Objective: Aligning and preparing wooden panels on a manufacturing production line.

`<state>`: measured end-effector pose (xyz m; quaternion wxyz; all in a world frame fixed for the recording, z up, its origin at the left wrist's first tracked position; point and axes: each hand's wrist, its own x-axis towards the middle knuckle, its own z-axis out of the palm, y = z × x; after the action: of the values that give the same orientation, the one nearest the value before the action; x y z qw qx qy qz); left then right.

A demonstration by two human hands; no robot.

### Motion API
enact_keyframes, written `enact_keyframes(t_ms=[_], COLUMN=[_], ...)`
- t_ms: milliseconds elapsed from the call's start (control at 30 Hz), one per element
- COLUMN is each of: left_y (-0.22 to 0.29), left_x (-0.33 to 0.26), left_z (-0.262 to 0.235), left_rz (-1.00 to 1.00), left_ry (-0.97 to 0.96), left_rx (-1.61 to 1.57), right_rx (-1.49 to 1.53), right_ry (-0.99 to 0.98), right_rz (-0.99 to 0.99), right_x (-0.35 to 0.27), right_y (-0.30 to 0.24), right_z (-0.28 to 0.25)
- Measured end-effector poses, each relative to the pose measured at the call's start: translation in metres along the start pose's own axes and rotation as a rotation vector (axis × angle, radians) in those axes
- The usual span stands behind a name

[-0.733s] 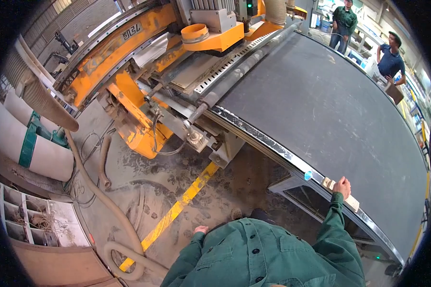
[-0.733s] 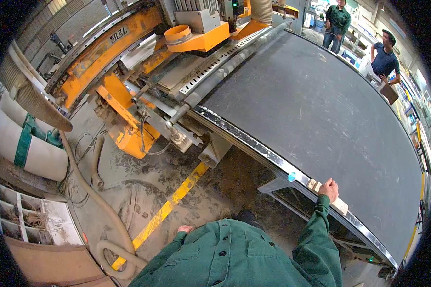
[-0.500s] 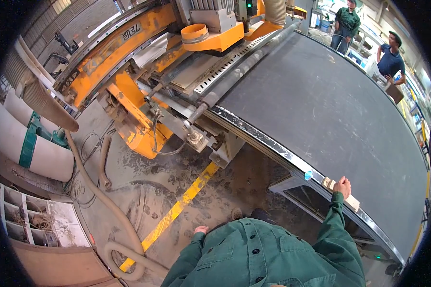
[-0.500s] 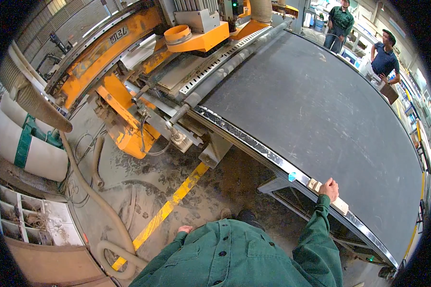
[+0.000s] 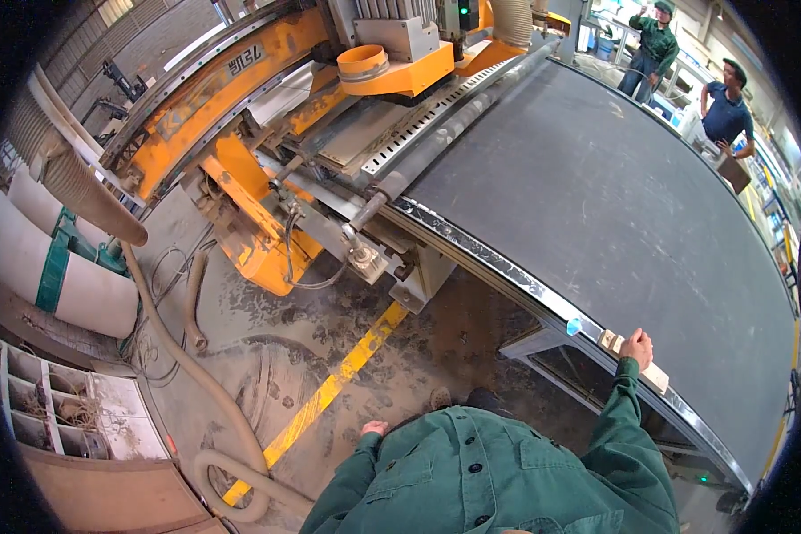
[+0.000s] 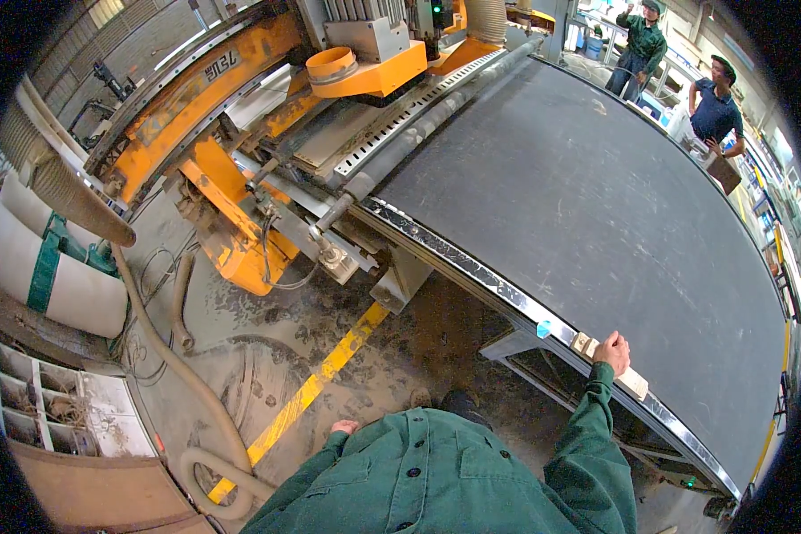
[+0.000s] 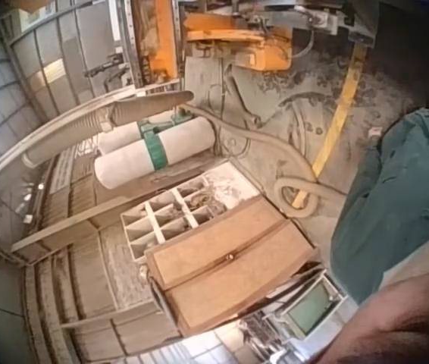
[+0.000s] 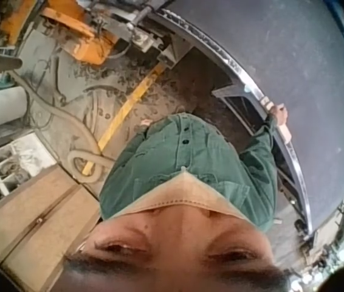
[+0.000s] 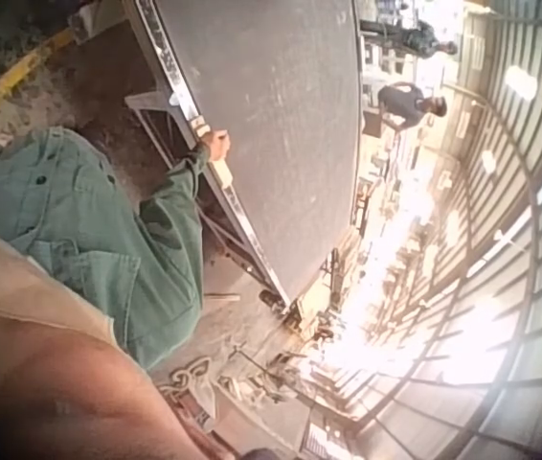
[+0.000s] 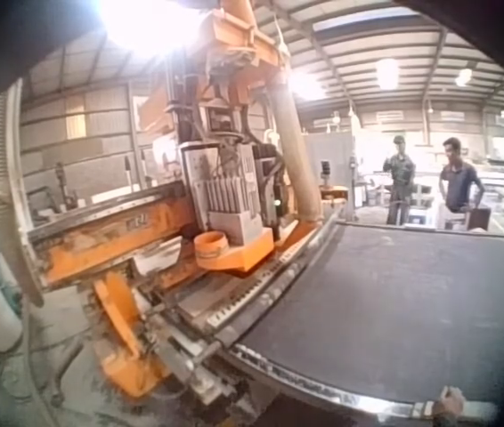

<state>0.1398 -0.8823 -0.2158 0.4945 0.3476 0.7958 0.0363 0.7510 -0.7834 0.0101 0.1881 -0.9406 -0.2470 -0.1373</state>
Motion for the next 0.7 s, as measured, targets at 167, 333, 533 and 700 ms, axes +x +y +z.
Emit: enact_keyframes(t_ms=[167, 333, 533, 700], left_y=[-0.0006, 0.0015, -0.0006, 0.0032], left_x=[0.0039, 0.0027, 0.0046, 0.0002], left_z=[0.0024, 0.0031, 0.0041, 0.0035], left_rz=[-0.005, -0.018, 0.005, 0.022], left_ry=[-0.014, -0.018, 0.006, 0.013], left_rx=[0.019, -0.013, 0.002, -0.025], right_rx=[0.003, -0.010, -0.022, -0.024], right_ry=[-0.003, 0.021, -0.013, -0.023], right_rz=[0.006, -0.017, 0.010, 0.012], right_x=[0.0000, 0.0011, 0.0015, -0.0001], right_y=[0.0022, 0.0071, 0.0051, 0.0007], right_z=[-0.0003, 0.0057, 0.0048, -0.0010])
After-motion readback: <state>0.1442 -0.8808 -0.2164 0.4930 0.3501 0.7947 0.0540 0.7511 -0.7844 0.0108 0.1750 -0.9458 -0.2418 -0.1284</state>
